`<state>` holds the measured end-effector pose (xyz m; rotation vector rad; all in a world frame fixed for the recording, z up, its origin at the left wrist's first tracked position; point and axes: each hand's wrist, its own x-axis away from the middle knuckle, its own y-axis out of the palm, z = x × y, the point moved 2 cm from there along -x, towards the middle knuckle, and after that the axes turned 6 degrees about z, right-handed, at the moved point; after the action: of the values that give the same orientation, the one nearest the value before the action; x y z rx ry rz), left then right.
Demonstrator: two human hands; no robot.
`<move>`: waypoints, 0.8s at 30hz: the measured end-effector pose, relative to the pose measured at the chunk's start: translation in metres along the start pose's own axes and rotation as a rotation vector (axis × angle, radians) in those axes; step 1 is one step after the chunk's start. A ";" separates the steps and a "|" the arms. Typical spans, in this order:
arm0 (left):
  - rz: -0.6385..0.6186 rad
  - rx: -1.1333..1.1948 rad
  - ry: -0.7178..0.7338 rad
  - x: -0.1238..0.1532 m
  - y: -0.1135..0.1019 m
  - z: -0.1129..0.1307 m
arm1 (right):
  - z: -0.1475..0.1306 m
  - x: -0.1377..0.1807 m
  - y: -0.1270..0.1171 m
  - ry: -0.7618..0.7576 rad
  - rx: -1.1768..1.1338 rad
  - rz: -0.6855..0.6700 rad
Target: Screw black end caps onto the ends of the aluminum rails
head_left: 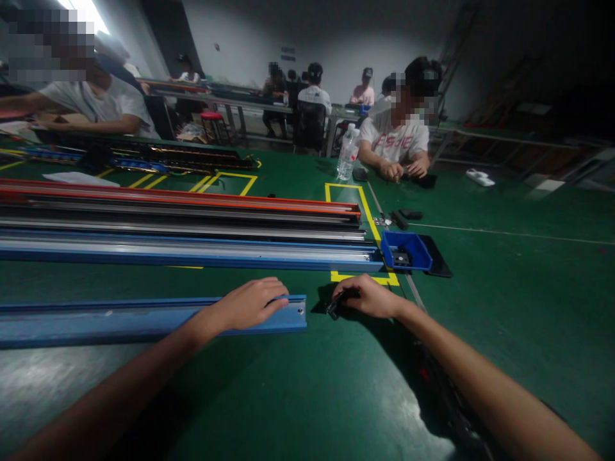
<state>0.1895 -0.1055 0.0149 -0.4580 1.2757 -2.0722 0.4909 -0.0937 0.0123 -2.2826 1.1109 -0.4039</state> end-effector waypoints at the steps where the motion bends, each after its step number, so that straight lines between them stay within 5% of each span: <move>1: -0.001 -0.003 -0.001 0.000 0.000 0.000 | 0.000 0.000 0.000 -0.020 0.034 0.004; 14: 0.059 -0.028 0.063 0.000 0.005 -0.006 | -0.016 -0.008 0.020 -0.245 0.212 -0.001; 24: 0.084 -0.062 0.093 0.000 0.008 -0.007 | -0.010 -0.013 0.049 -0.185 0.027 0.095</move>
<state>0.1877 -0.1029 0.0048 -0.3332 1.3921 -2.0088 0.4473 -0.1117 -0.0094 -2.1838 1.1068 -0.1656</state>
